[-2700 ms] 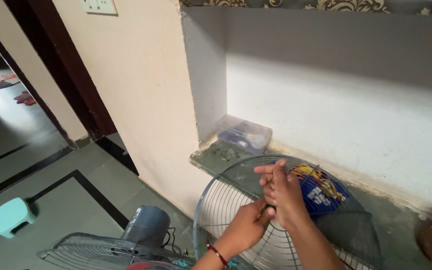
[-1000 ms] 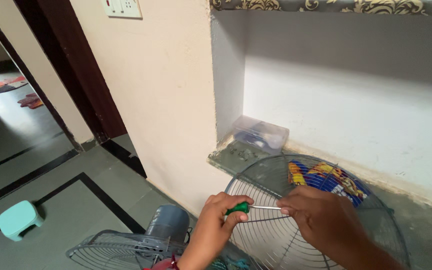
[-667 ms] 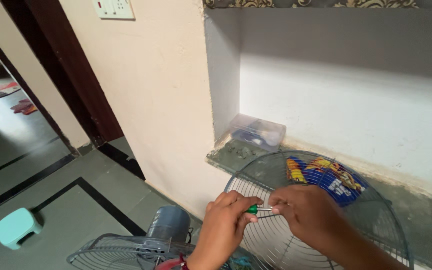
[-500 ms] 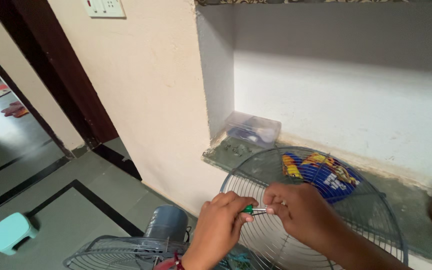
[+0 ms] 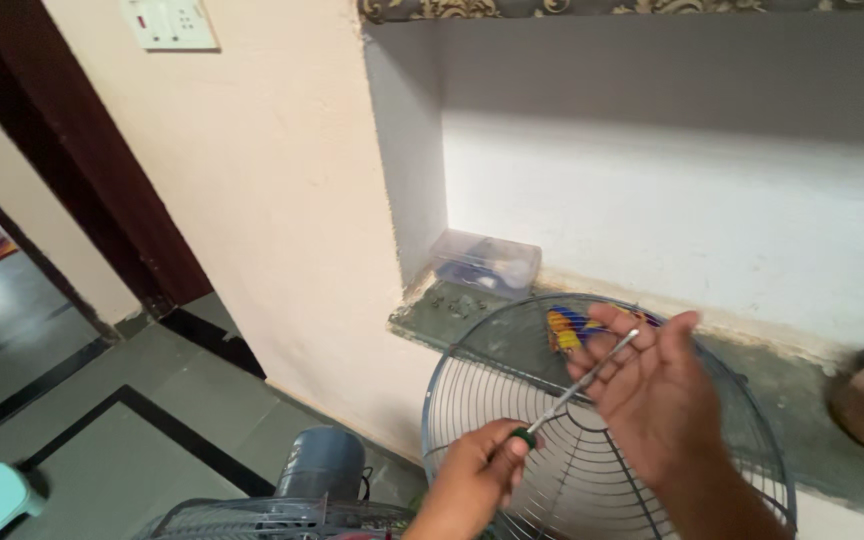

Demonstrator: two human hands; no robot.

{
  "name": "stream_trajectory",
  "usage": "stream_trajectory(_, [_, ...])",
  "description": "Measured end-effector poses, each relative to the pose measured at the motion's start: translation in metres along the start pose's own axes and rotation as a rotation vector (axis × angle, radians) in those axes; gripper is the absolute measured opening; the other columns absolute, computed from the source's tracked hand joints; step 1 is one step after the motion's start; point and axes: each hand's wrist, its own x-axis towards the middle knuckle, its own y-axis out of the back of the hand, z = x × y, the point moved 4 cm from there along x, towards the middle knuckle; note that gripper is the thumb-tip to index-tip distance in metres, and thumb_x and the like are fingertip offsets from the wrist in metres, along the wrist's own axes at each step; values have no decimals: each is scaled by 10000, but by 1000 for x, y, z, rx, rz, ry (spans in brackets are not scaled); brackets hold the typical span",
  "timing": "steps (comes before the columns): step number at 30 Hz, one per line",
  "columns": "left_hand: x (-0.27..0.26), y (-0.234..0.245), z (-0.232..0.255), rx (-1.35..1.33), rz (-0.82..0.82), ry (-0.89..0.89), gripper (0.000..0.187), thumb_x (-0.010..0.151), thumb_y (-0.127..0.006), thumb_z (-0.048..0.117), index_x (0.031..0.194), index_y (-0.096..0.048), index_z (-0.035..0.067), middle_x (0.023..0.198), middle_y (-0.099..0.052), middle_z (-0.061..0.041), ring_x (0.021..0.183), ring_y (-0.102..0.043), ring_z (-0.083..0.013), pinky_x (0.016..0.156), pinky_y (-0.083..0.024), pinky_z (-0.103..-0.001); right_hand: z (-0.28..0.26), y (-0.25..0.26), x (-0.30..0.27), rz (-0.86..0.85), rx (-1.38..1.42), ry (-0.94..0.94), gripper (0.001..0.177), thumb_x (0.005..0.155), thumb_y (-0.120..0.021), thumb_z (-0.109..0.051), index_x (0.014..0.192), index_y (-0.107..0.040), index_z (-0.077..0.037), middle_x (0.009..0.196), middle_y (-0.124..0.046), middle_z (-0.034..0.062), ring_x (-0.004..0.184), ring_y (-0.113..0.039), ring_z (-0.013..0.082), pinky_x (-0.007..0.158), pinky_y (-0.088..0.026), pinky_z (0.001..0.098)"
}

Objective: The person reassembles an electric fan by hand. They attach the front grille to the fan head, then secure the power cord to the grille using a zip tie.

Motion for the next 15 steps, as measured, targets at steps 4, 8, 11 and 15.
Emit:
stream_trajectory(4, [-7,-32,9,-24,-197,-1,420,1115,-451,431,1054,-650,66,640,-485,30,498,-403,-53,484,-354,-225,6,-2,-2,2,177,108,581,1071,-337,-636,761,-471,-163,542,-291,-58,459,-259,103,430,-258,287])
stream_trajectory(8, [-16,-35,18,-402,-387,230,501,1100,-416,539,1058,-612,80,650,-464,36,474,-376,-46,427,-296,-205,19,-7,2,-65,178,-54,532,1037,-388,-607,666,-370,-226,490,-208,-73,400,-158,88,364,-159,283])
stream_trajectory(11, [-16,-36,20,-592,-492,312,527,1083,-409,574,1106,-581,77,664,-446,30,463,-367,-54,405,-260,-202,20,-2,11,-90,201,-65,510,1045,-396,-568,658,-368,-238,491,-207,-82,401,-143,88,365,-147,277])
stream_trajectory(15, [-17,-41,15,-885,-609,391,531,1138,-412,567,1160,-557,56,686,-427,23,473,-365,-54,419,-262,-206,27,0,24,-299,309,-166,478,1054,-423,-492,646,-376,-248,470,-193,-91,381,-126,85,343,-142,273])
